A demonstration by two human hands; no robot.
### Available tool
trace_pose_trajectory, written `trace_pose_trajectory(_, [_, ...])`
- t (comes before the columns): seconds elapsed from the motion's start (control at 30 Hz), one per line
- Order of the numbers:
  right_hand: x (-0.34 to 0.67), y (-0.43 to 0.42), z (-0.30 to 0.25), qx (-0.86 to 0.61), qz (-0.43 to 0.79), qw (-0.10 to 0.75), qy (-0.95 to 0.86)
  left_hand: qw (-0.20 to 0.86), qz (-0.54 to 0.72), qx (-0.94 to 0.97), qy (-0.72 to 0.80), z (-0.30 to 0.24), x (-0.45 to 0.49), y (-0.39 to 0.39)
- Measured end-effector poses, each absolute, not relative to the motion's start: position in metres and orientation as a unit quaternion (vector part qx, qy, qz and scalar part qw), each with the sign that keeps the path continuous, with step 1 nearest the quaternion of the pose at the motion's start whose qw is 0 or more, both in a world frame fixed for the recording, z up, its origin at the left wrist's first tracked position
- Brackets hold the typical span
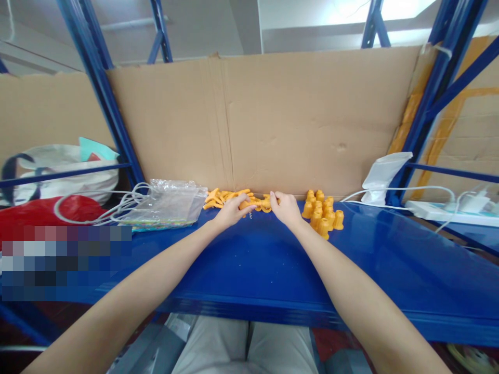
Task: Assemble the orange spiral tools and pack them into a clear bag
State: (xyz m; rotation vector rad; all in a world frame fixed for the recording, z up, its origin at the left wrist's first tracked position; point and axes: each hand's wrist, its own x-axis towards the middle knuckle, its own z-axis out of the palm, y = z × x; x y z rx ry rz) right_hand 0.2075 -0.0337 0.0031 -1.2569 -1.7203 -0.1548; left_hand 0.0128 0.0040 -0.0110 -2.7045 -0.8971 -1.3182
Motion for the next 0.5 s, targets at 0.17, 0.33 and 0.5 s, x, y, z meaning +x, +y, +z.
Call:
trace_pose_trajectory(0.17, [0.201,-0.035,0.009,-0.561,-0.054,0.461,-0.686,0.061,-0.434,-0.852,-0.288,-0.013,0.013,0.005])
trace_pose_trajectory(0.33, [0.197,-0.043,0.023,-0.620,0.095,0.433,-0.648,0.140,-0.428,-0.846,-0.286,-0.015,0.012,0.006])
trace_pose_trajectory(0.5, [0.199,-0.049,0.032,-0.617,0.307,0.397,-0.606,0.150,-0.436,-0.843,-0.279,-0.012,0.012,0.004])
